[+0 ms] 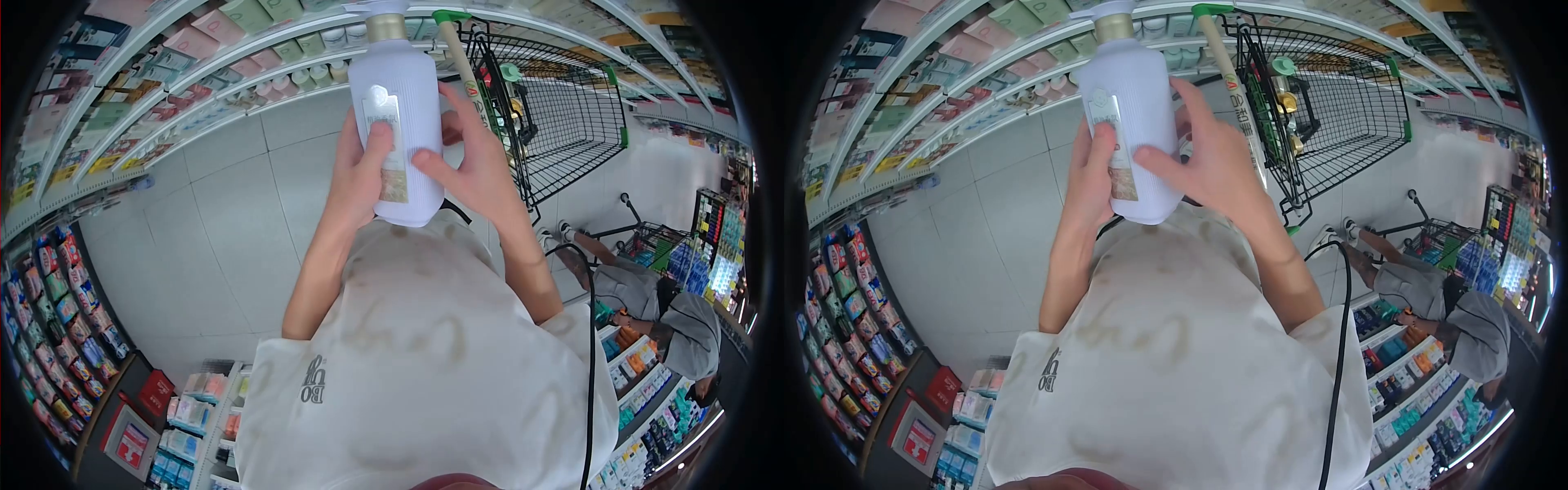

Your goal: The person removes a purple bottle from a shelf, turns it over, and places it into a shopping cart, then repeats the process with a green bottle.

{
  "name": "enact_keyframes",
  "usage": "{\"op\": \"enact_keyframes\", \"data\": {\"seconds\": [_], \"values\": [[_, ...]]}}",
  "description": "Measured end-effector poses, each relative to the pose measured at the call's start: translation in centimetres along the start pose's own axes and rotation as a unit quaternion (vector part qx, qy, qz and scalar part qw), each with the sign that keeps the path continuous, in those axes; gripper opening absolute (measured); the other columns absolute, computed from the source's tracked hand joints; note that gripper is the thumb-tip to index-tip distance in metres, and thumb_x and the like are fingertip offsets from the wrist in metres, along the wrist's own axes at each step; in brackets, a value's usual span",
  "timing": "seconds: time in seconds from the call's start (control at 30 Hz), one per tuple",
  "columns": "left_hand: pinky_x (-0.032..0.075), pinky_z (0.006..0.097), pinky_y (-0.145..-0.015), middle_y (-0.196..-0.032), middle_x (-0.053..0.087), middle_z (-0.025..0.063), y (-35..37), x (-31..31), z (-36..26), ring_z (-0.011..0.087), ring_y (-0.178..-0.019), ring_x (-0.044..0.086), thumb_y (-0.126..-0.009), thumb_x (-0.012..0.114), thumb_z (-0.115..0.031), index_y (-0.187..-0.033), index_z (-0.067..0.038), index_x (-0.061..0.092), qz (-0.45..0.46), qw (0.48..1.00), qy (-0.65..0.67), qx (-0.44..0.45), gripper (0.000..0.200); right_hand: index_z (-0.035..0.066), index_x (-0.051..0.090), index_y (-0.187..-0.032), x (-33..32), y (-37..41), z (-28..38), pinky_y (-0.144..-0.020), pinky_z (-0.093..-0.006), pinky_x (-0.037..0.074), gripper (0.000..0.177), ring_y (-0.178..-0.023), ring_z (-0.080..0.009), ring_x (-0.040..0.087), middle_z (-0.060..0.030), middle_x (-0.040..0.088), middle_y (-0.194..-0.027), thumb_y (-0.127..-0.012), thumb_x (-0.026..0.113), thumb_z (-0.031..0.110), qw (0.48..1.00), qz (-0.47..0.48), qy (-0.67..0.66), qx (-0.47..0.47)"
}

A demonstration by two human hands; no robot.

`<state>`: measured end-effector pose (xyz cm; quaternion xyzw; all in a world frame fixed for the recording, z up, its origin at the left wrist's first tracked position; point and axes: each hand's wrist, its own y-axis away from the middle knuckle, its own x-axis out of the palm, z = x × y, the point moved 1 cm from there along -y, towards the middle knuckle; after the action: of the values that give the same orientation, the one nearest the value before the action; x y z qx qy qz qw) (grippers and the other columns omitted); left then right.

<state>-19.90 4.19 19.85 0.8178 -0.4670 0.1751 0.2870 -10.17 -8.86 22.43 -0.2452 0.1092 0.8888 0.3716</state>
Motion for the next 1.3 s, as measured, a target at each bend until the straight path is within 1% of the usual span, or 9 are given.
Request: {"op": "enact_keyframes", "data": {"seconds": [0.23, 0.33, 0.5, 0.7, 0.93, 1.03, 1.1, 1.2, 1.3], "values": [[0.051, 0.0320, -0.090, -0.127, 0.055, 0.0128, 2.8, -2.2, -0.3, 0.0165, -0.110, 0.059, -0.102, 0.049, -0.034, -0.144, 0.000, 0.032, 0.027, 1.000, 0.012, -0.005, 0.056, 0.003, 0.064, -0.111, 1.5, -1.9, 0.6, -0.063, -0.0291, 0.051, 0.040, -0.068, -0.0176, 0.063, -0.0065, 0.066, -0.077, -0.084, 0.073, 0.031, 0.991, -0.128, -0.029, 0.019], [0.051, 0.0319, -0.089, -0.126, 0.056, 0.0126, 4.0, -3.2, -0.8, 0.0157, -0.109, 0.059, -0.103, 0.048, -0.036, -0.144, 0.000, 0.031, 0.025, 1.000, -0.008, 0.006, 0.057, 0.004, 0.061, -0.117, 1.6, -1.2, 1.2, -0.070, -0.0234, 0.049, 0.029, -0.075, -0.0126, 0.062, -0.0024, 0.063, -0.082, -0.096, 0.061, 0.024, 0.995, -0.093, -0.029, 0.024], [0.051, 0.0329, -0.090, -0.125, 0.056, 0.0137, 5.6, -4.7, -1.1, 0.0184, -0.110, 0.059, -0.102, 0.048, -0.036, -0.145, 0.000, 0.030, -0.001, 1.000, -0.002, 0.007, 0.058, 0.004, 0.054, -0.127, 5.3, 1.1, 3.7, -0.074, -0.0318, 0.051, 0.058, -0.088, -0.0179, 0.061, -0.0068, 0.063, -0.100, -0.079, 0.077, 0.028, 0.994, -0.091, -0.036, -0.051], [0.055, 0.0374, -0.087, -0.125, 0.056, 0.0167, 6.3, -8.2, -1.4, 0.0250, -0.107, 0.062, -0.103, 0.046, -0.037, -0.143, -0.001, 0.031, -0.022, 0.999, -0.008, 0.023, 0.056, 0.003, 0.016, -0.153, 9.8, 4.7, 5.6, -0.101, -0.0423, 0.043, 0.105, -0.125, -0.0318, 0.049, -0.0222, 0.039, -0.146, -0.072, 0.080, 0.019, 0.999, 0.015, -0.030, -0.032], [0.054, 0.0340, -0.086, -0.123, 0.057, 0.0141, 7.8, -10.7, -2.1, 0.0200, -0.107, 0.061, -0.101, 0.051, -0.032, -0.142, -0.001, 0.034, -0.038, 0.998, 0.002, 0.043, 0.054, 0.005, 0.012, -0.155, 11.1, 7.7, 6.0, -0.104, -0.0434, 0.042, 0.111, -0.129, -0.0314, 0.048, -0.0201, 0.035, -0.152, -0.070, 0.083, 0.019, 0.993, 0.099, -0.031, -0.050], [0.053, 0.0338, -0.087, -0.124, 0.057, 0.0134, 8.3, -11.1, -2.3, 0.0188, -0.106, 0.061, -0.101, 0.052, -0.030, -0.142, 0.000, 0.033, -0.037, 0.998, -0.005, 0.043, 0.054, 0.003, 0.041, -0.142, 9.7, 7.7, 5.2, -0.095, -0.0381, 0.048, 0.079, -0.118, -0.0286, 0.057, -0.0191, 0.051, -0.136, -0.074, 0.078, 0.020, 0.992, 0.072, -0.093, -0.043], [0.053, 0.0331, -0.087, -0.124, 0.057, 0.0131, 8.8, -10.9, -2.4, 0.0180, -0.106, 0.060, -0.101, 0.052, -0.029, -0.143, 0.000, 0.032, -0.040, 0.998, -0.025, 0.050, 0.055, 0.000, 0.063, -0.107, 8.2, 6.9, 3.9, -0.082, -0.0306, 0.050, 0.027, -0.094, -0.0184, 0.062, -0.0120, 0.065, -0.108, -0.086, 0.069, 0.016, 0.996, 0.012, -0.050, -0.071], [0.051, 0.0316, -0.087, -0.124, 0.056, 0.0127, 9.2, -10.7, -2.5, 0.0168, -0.106, 0.060, -0.101, 0.052, -0.027, -0.144, 0.001, 0.031, -0.019, 0.996, -0.065, 0.064, 0.056, -0.001, 0.059, -0.079, 6.3, 6.4, 3.4, -0.071, -0.0256, 0.047, 0.022, -0.075, -0.0103, 0.056, -0.0042, 0.062, -0.084, -0.095, 0.060, 0.014, 0.993, -0.014, -0.116, -0.006], [0.050, 0.0308, -0.088, -0.124, 0.056, 0.0127, 9.2, -10.4, -2.1, 0.0162, -0.107, 0.059, -0.100, 0.053, -0.026, -0.145, 0.002, 0.030, 0.017, 0.993, -0.100, 0.063, 0.057, 0.000, 0.058, -0.088, 5.8, 5.2, 3.7, -0.071, -0.0251, 0.046, 0.016, -0.075, -0.0092, 0.056, -0.0035, 0.060, -0.085, -0.096, 0.059, 0.015, 0.985, -0.038, -0.161, -0.048]]}}
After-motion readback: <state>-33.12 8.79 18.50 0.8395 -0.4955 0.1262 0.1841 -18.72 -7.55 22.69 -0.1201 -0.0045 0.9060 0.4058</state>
